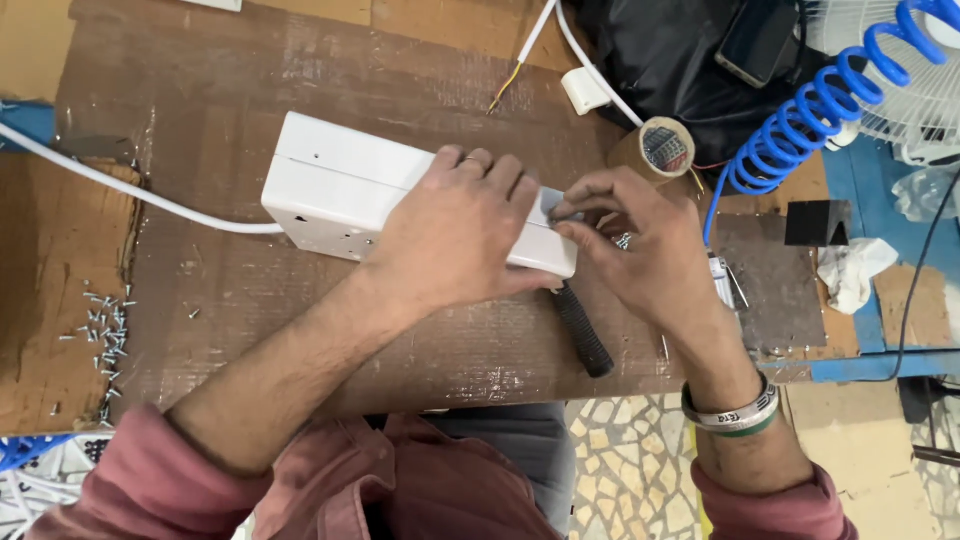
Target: The person assembles white plastic electrical boxes by inserting screws and tightening them with a pneumatic screwdriver. They handle multiple boxes one at a time, placing each finished unit on a nearby stack.
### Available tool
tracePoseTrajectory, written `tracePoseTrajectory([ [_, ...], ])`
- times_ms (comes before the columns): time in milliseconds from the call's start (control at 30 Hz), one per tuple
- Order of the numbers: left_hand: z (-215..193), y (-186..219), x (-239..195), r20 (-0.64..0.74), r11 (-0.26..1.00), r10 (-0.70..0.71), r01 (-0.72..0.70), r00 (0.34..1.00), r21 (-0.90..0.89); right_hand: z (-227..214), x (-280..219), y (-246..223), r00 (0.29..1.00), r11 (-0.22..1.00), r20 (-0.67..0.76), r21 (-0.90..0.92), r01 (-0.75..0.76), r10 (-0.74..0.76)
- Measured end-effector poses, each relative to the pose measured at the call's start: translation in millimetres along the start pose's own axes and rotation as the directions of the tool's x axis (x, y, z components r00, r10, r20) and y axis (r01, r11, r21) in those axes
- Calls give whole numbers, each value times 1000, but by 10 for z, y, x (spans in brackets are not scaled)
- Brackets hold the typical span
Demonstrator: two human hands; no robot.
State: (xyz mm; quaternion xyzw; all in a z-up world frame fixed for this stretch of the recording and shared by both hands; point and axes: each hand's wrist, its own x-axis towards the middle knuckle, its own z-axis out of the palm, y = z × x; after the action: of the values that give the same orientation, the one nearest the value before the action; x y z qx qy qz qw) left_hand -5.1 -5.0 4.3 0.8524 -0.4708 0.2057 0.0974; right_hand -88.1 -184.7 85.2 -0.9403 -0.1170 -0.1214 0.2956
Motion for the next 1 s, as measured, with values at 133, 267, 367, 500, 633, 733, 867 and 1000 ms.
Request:
tracePoseTrajectory([
  [133, -49, -4, 18, -26, 999, 23, -24, 999, -34, -5, 53, 15, 1000, 1000, 29, -1, 10, -10],
  [267, -50, -26, 34, -12, 996, 15, -16, 1000, -84, -25, 79, 12, 998, 997, 58, -69, 37, -33],
  [367, -43, -19, 30, -11, 998, 19, -20, 1000, -59, -24, 71, 32, 998, 998, 55, -66, -10, 13],
  [500, -32, -15, 40, -24, 998, -8, 6, 1000, -68, -23, 89, 26, 997, 994, 59, -96, 58, -52],
  [633, 17, -30, 14, -59, 1000, -1, 0, 998, -26, 10, 114, -14, 993, 985, 86, -146, 95, -83],
  [733, 43, -20, 16, -33, 1000, -12, 11, 999, -29, 24, 113, -61, 996, 984, 86, -169, 51, -37],
  [867, 60, -22, 10, -34, 998, -20, 18, 999, -64, 14, 111, -126, 996, 978, 84, -203, 43, -26],
  [1000, 115, -29, 10, -7, 1000, 7, -8, 1000, -21, -25, 110, -187, 992, 981, 125, -195, 16, 8],
])
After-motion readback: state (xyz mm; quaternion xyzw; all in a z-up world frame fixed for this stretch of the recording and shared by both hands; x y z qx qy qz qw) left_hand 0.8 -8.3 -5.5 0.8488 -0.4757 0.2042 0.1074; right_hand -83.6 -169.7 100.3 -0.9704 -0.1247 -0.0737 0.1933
